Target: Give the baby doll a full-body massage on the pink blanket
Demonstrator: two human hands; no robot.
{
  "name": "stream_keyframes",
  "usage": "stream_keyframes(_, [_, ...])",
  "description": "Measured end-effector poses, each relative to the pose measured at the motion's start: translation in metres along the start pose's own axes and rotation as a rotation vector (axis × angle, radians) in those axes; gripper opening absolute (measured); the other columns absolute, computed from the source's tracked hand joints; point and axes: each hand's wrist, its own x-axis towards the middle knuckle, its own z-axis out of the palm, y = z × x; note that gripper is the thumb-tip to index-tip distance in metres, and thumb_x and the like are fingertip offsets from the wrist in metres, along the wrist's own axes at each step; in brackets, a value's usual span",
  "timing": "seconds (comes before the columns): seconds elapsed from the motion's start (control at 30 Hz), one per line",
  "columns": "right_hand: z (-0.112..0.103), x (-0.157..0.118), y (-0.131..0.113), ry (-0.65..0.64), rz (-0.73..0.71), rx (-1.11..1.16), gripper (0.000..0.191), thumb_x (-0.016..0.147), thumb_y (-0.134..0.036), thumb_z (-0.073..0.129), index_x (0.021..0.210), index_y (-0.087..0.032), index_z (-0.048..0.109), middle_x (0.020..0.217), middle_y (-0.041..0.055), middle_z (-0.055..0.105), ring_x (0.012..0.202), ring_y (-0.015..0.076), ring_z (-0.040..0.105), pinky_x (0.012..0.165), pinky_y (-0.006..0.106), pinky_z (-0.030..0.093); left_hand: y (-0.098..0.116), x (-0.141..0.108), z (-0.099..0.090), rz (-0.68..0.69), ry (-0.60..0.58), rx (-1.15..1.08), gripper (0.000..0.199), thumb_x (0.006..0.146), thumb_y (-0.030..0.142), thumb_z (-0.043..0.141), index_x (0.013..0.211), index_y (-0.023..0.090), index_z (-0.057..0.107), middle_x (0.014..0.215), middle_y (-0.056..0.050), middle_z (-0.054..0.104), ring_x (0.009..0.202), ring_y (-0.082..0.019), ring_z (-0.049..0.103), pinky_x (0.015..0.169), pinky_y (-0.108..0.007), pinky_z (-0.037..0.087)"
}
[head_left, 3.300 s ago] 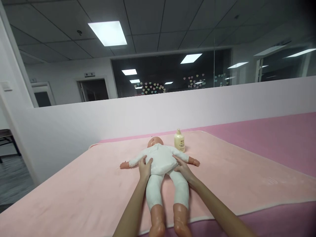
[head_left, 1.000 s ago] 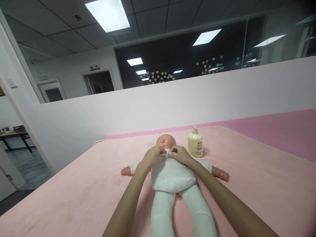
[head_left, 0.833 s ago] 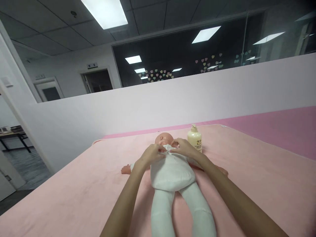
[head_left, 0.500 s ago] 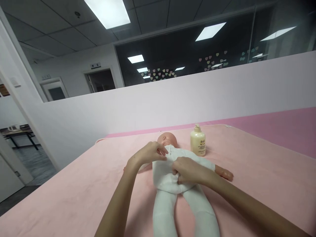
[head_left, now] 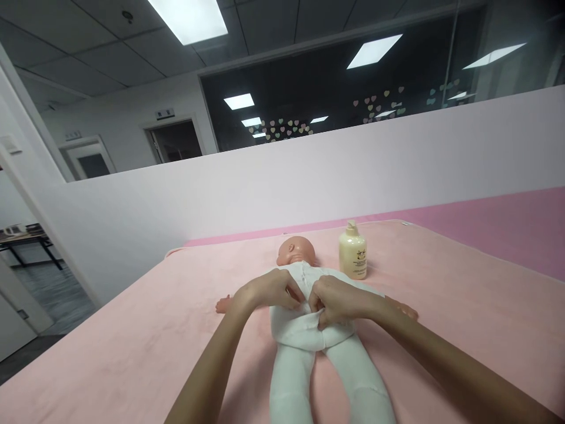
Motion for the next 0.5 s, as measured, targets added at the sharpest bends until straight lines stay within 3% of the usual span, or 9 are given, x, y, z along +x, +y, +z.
stream_keyframes(0.2, [-0.008, -0.005, -0.003, -0.064, 0.049, 0.034, 0.003, 0.058, -0.023, 0.067, 0.061, -0.023, 0.067, 0.059, -0.0040, 0.057, 0.056, 0.0105, 0.046, 0.048, 0.023, 0.028, 0.011, 0.008, 0.018, -0.052, 0.024, 0.171, 0.022, 0.055, 0.019, 0.068, 0.077, 0.021, 0.072, 0.072, 0.001, 0.067, 0.065, -0.016, 0.058, 0.050, -0.023, 0.038])
stream_keyframes(0.3, [-0.019, -0.006, 0.000, -0.101, 0.016, 0.158, 0.017, 0.062, -0.031, 0.067, 0.077, -0.024, 0.072, 0.074, -0.0017, 0.066, 0.069, 0.0144, 0.056, 0.056, 0.022, 0.036, 0.014, 0.016, 0.032, -0.053, 0.114, 0.358, 0.012, 0.056, 0.011, 0.059, 0.062, 0.017, 0.068, 0.058, -0.001, 0.061, 0.054, -0.015, 0.053, 0.048, -0.026, 0.035])
stream_keyframes(0.37, [-0.025, -0.006, 0.004, -0.018, 0.002, 0.220, 0.019, 0.068, -0.032, 0.061, 0.079, -0.022, 0.072, 0.078, 0.0004, 0.067, 0.072, 0.0157, 0.058, 0.060, 0.023, 0.039, 0.014, 0.021, 0.039, -0.016, 0.160, 0.438, 0.016, 0.055, 0.005, 0.054, 0.059, 0.016, 0.066, 0.056, -0.003, 0.060, 0.053, -0.016, 0.052, 0.049, -0.027, 0.035])
stream_keyframes(0.5, [-0.024, -0.001, 0.013, 0.300, 0.037, 0.193, 0.018, 0.072, -0.025, 0.053, 0.075, -0.018, 0.070, 0.079, 0.0035, 0.067, 0.072, 0.0165, 0.057, 0.063, 0.025, 0.040, 0.010, 0.023, 0.041, 0.061, 0.168, 0.384, 0.024, 0.052, -0.002, 0.051, 0.057, 0.017, 0.065, 0.061, -0.002, 0.064, 0.059, -0.015, 0.054, 0.052, -0.025, 0.037])
